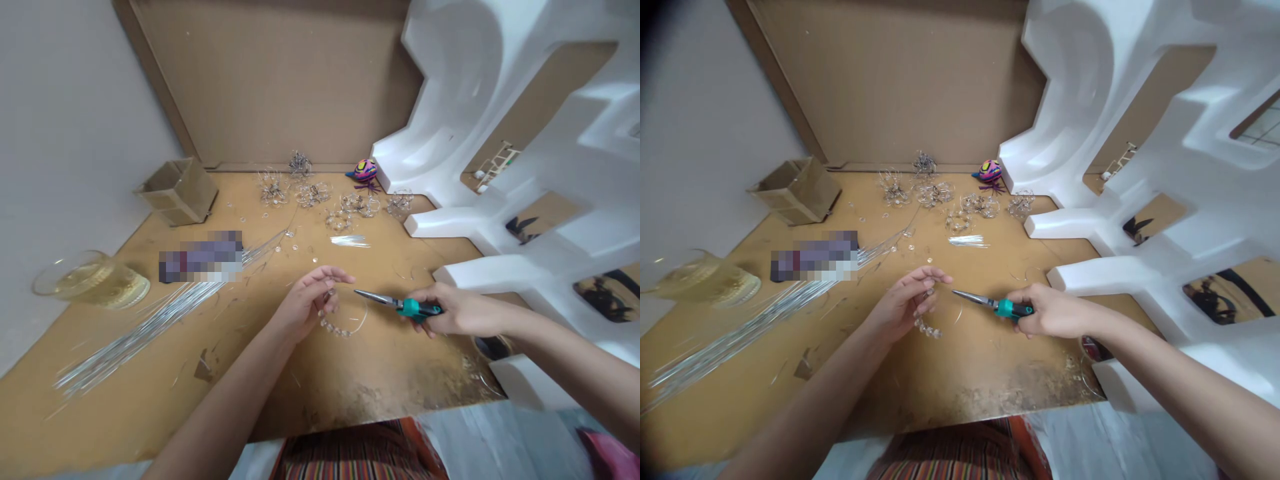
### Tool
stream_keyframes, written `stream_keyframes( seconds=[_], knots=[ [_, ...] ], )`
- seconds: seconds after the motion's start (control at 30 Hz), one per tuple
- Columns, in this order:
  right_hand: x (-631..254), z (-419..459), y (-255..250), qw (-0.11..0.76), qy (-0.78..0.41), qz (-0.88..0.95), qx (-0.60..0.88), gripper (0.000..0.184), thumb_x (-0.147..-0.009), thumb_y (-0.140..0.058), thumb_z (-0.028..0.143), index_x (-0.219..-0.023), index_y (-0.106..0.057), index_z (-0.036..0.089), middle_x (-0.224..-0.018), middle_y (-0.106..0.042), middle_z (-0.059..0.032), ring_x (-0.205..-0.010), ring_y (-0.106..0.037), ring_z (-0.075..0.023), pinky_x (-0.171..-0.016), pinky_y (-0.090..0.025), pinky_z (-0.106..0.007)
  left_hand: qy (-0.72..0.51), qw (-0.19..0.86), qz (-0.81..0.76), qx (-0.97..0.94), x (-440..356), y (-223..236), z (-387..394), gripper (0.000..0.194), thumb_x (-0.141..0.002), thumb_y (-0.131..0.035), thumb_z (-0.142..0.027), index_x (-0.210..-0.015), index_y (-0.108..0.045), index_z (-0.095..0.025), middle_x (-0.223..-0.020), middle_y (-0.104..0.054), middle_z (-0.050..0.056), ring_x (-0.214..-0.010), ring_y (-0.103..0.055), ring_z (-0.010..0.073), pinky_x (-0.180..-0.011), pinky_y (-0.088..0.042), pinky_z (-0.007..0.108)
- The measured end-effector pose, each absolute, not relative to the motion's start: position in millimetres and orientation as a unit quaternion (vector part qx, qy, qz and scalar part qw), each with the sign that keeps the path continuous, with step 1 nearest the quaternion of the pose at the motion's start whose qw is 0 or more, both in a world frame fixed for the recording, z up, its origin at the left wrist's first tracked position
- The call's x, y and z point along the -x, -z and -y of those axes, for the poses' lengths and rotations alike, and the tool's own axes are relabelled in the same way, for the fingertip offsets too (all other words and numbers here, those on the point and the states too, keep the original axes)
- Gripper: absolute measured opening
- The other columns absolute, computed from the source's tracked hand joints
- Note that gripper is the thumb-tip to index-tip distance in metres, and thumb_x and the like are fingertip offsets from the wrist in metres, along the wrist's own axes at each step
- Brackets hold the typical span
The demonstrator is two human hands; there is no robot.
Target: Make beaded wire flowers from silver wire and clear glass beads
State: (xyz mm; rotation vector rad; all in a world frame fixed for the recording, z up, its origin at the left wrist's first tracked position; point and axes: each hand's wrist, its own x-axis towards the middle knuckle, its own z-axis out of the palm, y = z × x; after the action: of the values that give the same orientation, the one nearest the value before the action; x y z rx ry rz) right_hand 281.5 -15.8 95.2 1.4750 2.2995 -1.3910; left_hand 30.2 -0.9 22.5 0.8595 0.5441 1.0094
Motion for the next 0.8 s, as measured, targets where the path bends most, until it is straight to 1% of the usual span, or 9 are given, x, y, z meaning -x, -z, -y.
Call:
stream_keyframes(
  seconds=[0.13,0.3,0.8],
  knots=[
    [-282.4,15.3,-93.7,0.033,0.45,-0.754,-0.477,0.019,-0.065,-0.048,0.012,-0.079,-0.059,0.017,-0.071,-0.061,0.0011,-0.064,-0.054,-0.0141,-0.053,-0.035,-0.023,-0.462,0.755,-0.247,-0.394,-30.1,-22.4,0.6,0.013,-0.079,-0.049,-0.015,-0.088,-0.059,-0.014,-0.098,-0.064,0.007,-0.04,-0.04,-0.0005,-0.046,-0.036,0.018],
    [-281.9,16.2,-94.6,0.037,0.444,-0.754,-0.482,0.014,-0.066,-0.048,0.013,-0.075,-0.058,0.017,-0.064,-0.059,0.0018,-0.059,-0.052,-0.0134,-0.051,-0.033,-0.023,-0.46,0.754,-0.253,-0.394,-29.8,-22.8,0.6,0.012,-0.08,-0.049,-0.015,-0.088,-0.059,-0.014,-0.098,-0.064,0.007,-0.04,-0.039,-0.0006,-0.045,-0.036,0.017],
    [-281.6,20.5,-95.2,0.038,0.43,-0.755,-0.494,0.01,-0.066,-0.047,0.014,-0.069,-0.056,0.017,-0.056,-0.057,0.0022,-0.053,-0.049,-0.0119,-0.048,-0.032,-0.022,-0.458,0.752,-0.254,-0.4,-31.3,-23.3,0.6,0.012,-0.079,-0.05,-0.015,-0.086,-0.06,-0.015,-0.096,-0.065,0.006,-0.039,-0.039,-0.0002,-0.044,-0.036,0.018]
  ],
)
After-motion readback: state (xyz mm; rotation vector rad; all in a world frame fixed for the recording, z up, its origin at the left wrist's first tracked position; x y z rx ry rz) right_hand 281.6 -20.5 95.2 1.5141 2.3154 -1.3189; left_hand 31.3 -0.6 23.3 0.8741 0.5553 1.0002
